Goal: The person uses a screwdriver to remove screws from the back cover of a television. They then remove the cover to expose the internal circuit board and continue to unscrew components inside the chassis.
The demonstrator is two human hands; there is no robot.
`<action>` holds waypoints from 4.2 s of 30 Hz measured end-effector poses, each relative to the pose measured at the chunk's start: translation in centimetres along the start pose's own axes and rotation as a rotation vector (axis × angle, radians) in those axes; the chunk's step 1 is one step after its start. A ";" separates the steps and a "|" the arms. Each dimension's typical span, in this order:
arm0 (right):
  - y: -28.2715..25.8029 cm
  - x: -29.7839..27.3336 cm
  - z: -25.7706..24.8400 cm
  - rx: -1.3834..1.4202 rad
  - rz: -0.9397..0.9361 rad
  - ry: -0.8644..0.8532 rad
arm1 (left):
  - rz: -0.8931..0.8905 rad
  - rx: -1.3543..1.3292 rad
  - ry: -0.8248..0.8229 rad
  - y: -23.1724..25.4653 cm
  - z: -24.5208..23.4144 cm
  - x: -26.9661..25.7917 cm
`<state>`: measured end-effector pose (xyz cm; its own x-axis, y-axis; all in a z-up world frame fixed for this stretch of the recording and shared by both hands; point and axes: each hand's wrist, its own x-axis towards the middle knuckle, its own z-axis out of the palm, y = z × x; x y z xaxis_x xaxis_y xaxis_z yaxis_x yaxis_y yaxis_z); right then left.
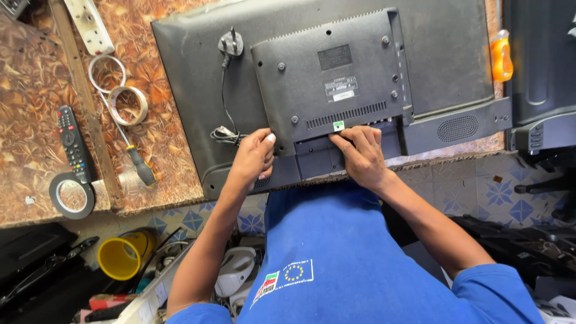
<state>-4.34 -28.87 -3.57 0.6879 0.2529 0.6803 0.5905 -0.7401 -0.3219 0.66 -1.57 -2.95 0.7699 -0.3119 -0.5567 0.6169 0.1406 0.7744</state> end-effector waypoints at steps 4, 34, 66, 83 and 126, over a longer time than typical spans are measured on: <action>-0.7 0.6 -0.2 -0.009 0.018 0.025 | 0.024 -0.063 0.029 0.9 0.5 -0.2; -6.3 3.2 3.8 0.248 0.105 0.232 | 0.309 0.513 0.134 1.3 -0.1 2.3; 8.0 -0.5 -7.5 -0.037 0.424 -0.251 | 0.283 0.614 0.412 1.2 2.4 1.8; 7.9 -0.3 -7.5 0.004 0.412 -0.216 | 0.232 0.700 0.464 2.3 3.5 1.5; 8.5 -3.6 -5.8 -0.123 0.315 -0.174 | 0.269 0.906 0.499 3.3 4.5 -0.1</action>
<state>-4.27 -39.72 -4.96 0.8951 0.0952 0.4356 0.2908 -0.8652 -0.4085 1.91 -5.28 1.01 0.9691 0.0744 -0.2351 0.2235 -0.6676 0.7102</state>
